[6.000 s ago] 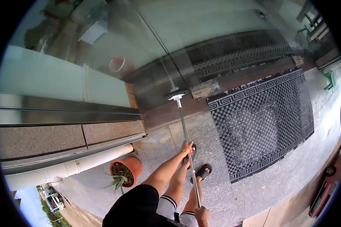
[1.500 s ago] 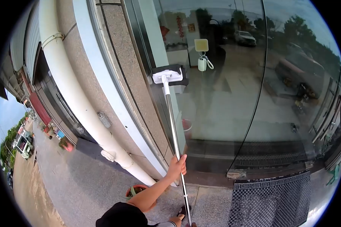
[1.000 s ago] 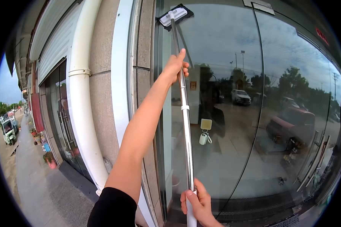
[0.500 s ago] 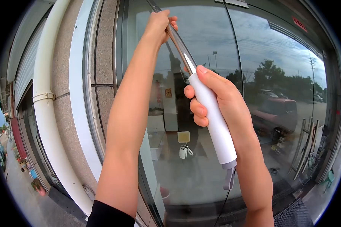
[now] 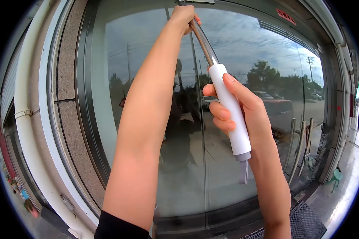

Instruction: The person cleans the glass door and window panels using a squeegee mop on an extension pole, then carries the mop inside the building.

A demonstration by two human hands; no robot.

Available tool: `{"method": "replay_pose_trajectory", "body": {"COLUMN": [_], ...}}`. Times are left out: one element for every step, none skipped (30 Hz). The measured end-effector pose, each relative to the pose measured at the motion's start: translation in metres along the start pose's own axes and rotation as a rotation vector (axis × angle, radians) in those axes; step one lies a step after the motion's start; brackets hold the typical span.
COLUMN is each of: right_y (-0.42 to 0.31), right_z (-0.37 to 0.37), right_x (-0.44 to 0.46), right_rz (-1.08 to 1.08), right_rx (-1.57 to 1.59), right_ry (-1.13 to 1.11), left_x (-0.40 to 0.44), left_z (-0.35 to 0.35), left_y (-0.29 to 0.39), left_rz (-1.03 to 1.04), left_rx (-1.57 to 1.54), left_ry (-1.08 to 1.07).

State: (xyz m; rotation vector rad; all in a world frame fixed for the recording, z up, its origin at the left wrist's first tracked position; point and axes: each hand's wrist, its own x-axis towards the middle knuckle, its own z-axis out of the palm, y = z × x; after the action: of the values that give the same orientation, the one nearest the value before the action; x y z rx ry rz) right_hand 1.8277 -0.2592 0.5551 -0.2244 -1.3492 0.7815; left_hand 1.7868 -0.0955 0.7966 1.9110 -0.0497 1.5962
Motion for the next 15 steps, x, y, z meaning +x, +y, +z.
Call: {"method": "replay_pose_trajectory", "body": {"right_y": [-0.011,-0.022,-0.036,-0.05,-0.067,-0.084,-0.101,-0.115,-0.125,-0.136,-0.147,-0.157,-0.169,-0.18,-0.189], "right_z": [-0.015,-0.036,-0.054,-0.073,-0.091,-0.107,-0.121,-0.135,-0.147,-0.159,-0.171,-0.185,-0.203,-0.223,-0.241], "right_x": [-0.014,-0.022,-0.026,-0.032,-0.039,-0.044,-0.047,-0.052,-0.058,-0.061,-0.066,-0.071,-0.074,-0.075,-0.075], "right_rz": [0.01,0.031,0.052,0.077,0.101,0.116,0.102,0.107,0.121,0.115,0.104,0.091,0.083,0.078,0.074], "right_rx": [-0.018,-0.01,-0.025,-0.037,-0.048,-0.056,-0.073,-0.09,-0.108,-0.116,-0.116,-0.114,-0.107,-0.101,-0.097], "right_ry": [-0.03,-0.082,-0.089,-0.091,-0.09,-0.085,-0.07,-0.049,-0.028,-0.005,0.023,0.058,0.078,0.093,0.102], "left_x": [-0.008,-0.01,-0.01,-0.006,-0.008,-0.009,-0.007,0.0,0.002,0.01,0.018,0.026,0.034,0.043,0.051], "left_z": [0.017,0.032,0.049,0.068,0.09,0.112,0.135,0.157,0.176,0.198,0.223,0.248,0.273,0.296,0.314], "left_y": [0.001,0.002,0.006,0.003,0.003,0.004,0.004,0.001,-0.007,-0.009,-0.013,-0.02,-0.026,-0.032,-0.038], "left_rz": [-0.028,-0.053,-0.073,-0.073,-0.067,-0.053,-0.048,-0.071,-0.083,-0.077,-0.075,-0.082,-0.07,-0.056,-0.039], "left_rx": [-0.04,-0.08,-0.118,-0.104,-0.114,-0.123,-0.131,-0.11,-0.101,-0.085,-0.063,-0.091,-0.066,-0.042,-0.017], "left_ry": [0.005,0.012,0.018,0.052,0.082,0.106,0.127,0.12,0.089,0.048,-0.001,-0.005,-0.019,-0.029,-0.032]}}
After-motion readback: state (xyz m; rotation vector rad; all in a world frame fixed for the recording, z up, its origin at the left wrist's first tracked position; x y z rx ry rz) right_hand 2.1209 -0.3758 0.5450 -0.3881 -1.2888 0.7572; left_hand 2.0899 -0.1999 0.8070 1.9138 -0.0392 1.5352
